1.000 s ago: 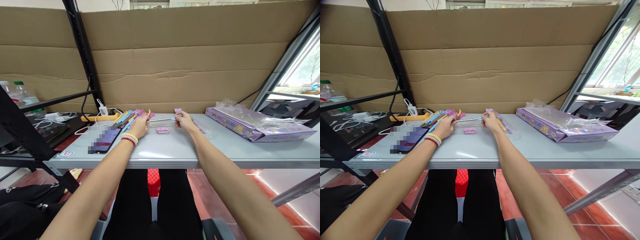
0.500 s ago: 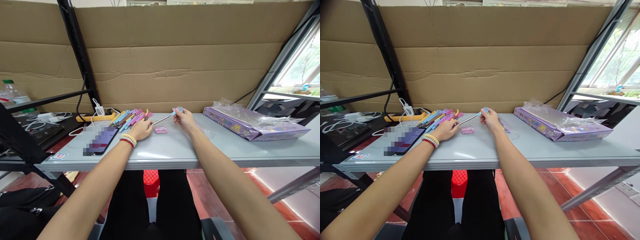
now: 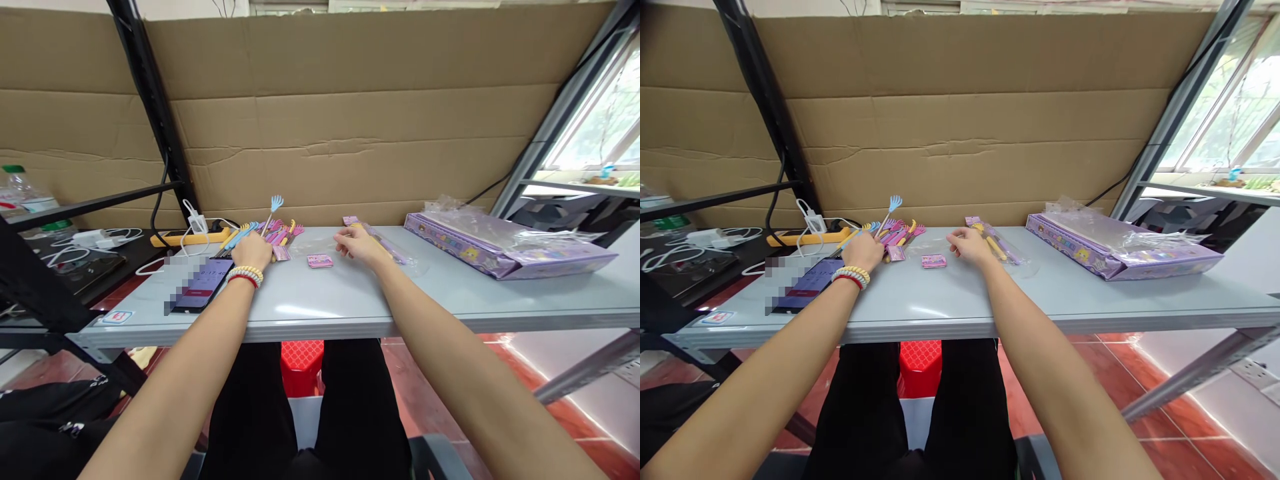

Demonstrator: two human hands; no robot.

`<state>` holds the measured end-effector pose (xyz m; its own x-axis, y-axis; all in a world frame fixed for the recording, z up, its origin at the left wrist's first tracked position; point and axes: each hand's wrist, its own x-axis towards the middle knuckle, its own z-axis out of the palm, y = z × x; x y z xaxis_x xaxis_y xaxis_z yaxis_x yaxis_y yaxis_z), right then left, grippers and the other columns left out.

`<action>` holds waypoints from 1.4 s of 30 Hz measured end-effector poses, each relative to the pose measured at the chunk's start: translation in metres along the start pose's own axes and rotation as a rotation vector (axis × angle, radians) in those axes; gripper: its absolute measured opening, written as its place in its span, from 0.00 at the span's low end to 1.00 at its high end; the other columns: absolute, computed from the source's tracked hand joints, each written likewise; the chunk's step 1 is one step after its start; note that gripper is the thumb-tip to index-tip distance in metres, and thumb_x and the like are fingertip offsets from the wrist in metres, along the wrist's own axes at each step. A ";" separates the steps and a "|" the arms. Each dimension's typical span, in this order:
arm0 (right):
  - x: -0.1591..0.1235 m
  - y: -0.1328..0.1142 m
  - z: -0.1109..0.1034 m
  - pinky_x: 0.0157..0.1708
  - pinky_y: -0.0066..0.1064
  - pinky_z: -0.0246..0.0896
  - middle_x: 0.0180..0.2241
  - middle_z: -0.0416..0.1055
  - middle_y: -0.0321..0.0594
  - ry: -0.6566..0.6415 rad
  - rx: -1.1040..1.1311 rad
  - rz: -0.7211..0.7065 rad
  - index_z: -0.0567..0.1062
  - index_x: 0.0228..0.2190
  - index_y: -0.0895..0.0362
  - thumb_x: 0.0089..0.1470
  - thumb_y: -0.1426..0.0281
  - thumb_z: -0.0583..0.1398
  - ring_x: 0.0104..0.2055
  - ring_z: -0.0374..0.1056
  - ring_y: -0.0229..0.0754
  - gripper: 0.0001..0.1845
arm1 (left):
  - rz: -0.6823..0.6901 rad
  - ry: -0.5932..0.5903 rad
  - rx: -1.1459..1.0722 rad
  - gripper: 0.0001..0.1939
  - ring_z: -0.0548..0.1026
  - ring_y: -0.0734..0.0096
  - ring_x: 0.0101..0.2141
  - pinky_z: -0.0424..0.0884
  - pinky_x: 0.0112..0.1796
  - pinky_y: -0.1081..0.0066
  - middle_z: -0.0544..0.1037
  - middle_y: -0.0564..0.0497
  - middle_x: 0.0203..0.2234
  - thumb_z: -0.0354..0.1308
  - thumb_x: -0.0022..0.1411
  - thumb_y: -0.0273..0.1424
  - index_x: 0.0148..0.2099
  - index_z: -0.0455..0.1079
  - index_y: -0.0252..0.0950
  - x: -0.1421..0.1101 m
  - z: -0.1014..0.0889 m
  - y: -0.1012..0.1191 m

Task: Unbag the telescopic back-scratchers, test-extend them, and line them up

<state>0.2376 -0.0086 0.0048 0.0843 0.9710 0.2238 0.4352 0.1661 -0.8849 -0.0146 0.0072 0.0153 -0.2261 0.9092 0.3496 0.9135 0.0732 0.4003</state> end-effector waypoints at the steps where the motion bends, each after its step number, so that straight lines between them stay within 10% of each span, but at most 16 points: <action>1: 0.000 0.001 0.001 0.18 0.24 0.53 0.24 0.72 0.38 -0.023 -0.058 -0.011 0.70 0.32 0.58 0.51 0.62 0.61 0.21 0.65 0.33 0.12 | -0.027 -0.002 0.010 0.18 0.74 0.47 0.44 0.69 0.41 0.56 0.76 0.33 0.43 0.48 0.59 0.34 0.46 0.71 0.31 0.003 0.000 -0.003; 20: -0.007 -0.005 0.003 0.27 0.28 0.55 0.24 0.73 0.39 0.011 -0.336 -0.120 0.74 0.28 0.58 0.51 0.63 0.59 0.27 0.66 0.38 0.11 | 0.201 0.107 -0.036 0.18 0.73 0.47 0.42 0.69 0.41 0.52 0.75 0.33 0.41 0.47 0.60 0.37 0.43 0.73 0.33 0.011 0.008 -0.010; 31: -0.011 -0.004 0.012 0.48 0.35 0.58 0.49 0.71 0.43 -0.283 -0.391 -0.258 0.75 0.43 0.56 0.37 0.63 0.69 0.49 0.65 0.48 0.28 | 0.843 -0.055 -0.087 0.14 0.73 0.61 0.41 0.67 0.44 0.64 0.76 0.46 0.38 0.52 0.55 0.35 0.41 0.73 0.36 -0.011 0.017 0.010; 42: -0.011 -0.006 0.015 0.42 0.32 0.61 0.39 0.74 0.42 -0.310 -0.402 -0.209 0.76 0.37 0.58 0.38 0.68 0.67 0.42 0.68 0.45 0.20 | 0.790 -0.137 0.047 0.17 0.70 0.54 0.49 0.61 0.52 0.55 0.77 0.44 0.45 0.52 0.57 0.35 0.48 0.73 0.39 -0.009 0.018 0.008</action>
<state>0.2203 -0.0175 0.0016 -0.2823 0.9396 0.1935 0.7274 0.3412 -0.5954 0.0006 0.0071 -0.0003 0.5337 0.7417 0.4062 0.8002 -0.5983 0.0411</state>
